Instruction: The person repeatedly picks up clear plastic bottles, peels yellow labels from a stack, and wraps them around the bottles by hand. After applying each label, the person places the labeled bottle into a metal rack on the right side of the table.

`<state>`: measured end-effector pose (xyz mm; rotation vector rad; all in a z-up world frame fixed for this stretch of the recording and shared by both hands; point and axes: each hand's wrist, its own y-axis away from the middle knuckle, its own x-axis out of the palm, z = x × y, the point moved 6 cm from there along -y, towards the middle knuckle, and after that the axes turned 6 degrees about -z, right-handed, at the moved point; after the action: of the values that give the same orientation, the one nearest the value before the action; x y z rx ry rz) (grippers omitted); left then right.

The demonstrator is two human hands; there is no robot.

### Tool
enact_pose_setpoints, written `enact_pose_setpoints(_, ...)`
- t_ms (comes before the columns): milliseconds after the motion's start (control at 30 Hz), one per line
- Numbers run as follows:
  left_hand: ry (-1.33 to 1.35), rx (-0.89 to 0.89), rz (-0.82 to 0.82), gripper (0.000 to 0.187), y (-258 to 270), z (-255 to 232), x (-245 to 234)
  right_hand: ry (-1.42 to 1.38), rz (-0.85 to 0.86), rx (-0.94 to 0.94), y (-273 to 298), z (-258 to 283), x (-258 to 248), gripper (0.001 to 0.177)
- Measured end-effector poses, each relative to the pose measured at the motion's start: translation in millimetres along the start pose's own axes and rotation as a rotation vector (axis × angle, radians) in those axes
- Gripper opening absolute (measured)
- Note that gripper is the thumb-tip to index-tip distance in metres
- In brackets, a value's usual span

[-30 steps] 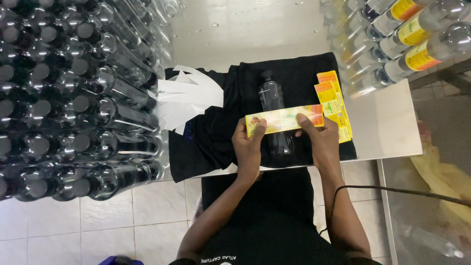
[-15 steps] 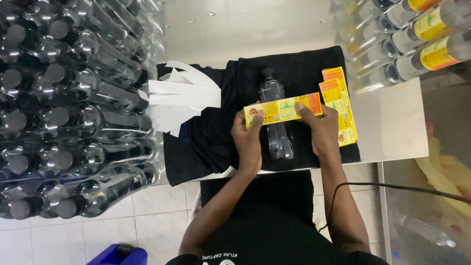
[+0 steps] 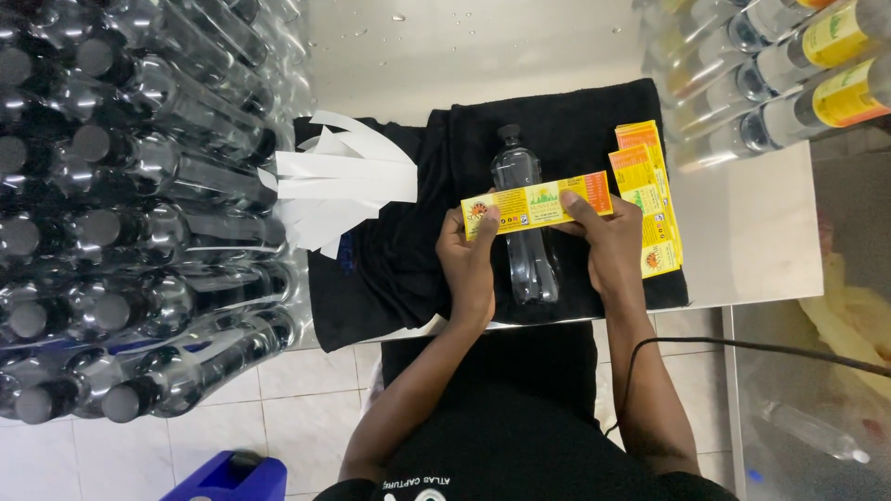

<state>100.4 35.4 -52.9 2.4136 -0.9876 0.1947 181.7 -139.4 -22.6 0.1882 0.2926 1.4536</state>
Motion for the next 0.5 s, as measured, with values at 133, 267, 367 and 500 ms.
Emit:
enact_pose_setpoints(133,-0.025,-0.001,-0.005,0.035,-0.9,-0.3,-0.4,0.010,0.006,0.004,2.0,4.3,2.7,0.034)
enact_pose_setpoints(267,-0.031,0.007,-0.003,0.035,-2.9,1.1,-2.0,-0.006,0.001,0.008,0.7,2.2,2.1,0.034)
enact_pose_setpoints(367,-0.019,0.005,-0.002,0.035,-3.5,0.4,-2.1,0.003,-0.001,0.010,1.8,4.1,2.8,0.035)
enact_pose_setpoints(500,-0.046,0.007,-0.007,0.033,-3.8,0.9,-2.5,0.024,-0.010,0.015,1.7,3.8,2.4,0.033)
